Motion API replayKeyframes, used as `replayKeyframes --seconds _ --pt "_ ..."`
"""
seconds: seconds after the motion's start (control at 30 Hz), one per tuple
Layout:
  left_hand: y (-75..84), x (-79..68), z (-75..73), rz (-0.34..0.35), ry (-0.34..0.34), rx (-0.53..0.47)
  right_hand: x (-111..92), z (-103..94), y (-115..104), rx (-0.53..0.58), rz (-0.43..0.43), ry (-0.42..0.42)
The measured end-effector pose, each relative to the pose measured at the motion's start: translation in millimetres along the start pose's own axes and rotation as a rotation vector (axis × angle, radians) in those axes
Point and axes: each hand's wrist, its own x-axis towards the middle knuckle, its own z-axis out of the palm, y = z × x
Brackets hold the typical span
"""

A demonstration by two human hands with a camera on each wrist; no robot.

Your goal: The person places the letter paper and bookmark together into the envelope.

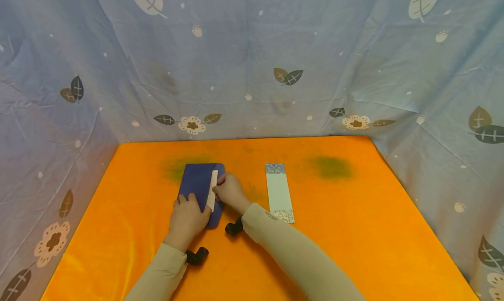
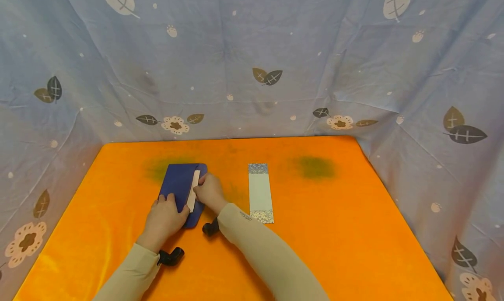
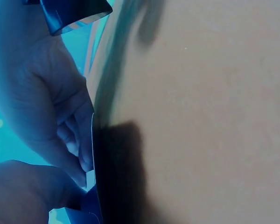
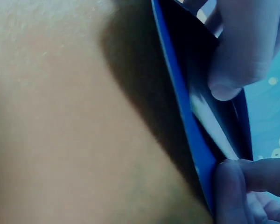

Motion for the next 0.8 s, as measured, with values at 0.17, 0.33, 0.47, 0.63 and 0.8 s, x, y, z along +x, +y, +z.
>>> replayKeyframes --seconds 0.17,0.33,0.47,0.63,0.8 --pt "-1.1 1.1 0.2 -0.002 0.004 0.003 -0.6 -3.2 -1.9 0.017 0.017 -0.01" --pt "-2.8 1.6 0.8 -0.001 -0.002 0.004 -0.3 -5.8 -2.4 0.024 0.025 -0.035" --pt "-3.3 1.6 1.2 -0.001 -0.008 -0.004 0.1 -5.6 -2.0 0.033 0.031 -0.042" --pt "-2.7 2.0 0.3 -0.002 -0.017 -0.008 0.9 -3.9 -3.1 0.023 0.035 -0.046" --pt "-2.0 2.0 -0.9 -0.011 -0.039 -0.01 2.2 -2.6 -3.8 0.052 0.063 -0.078"
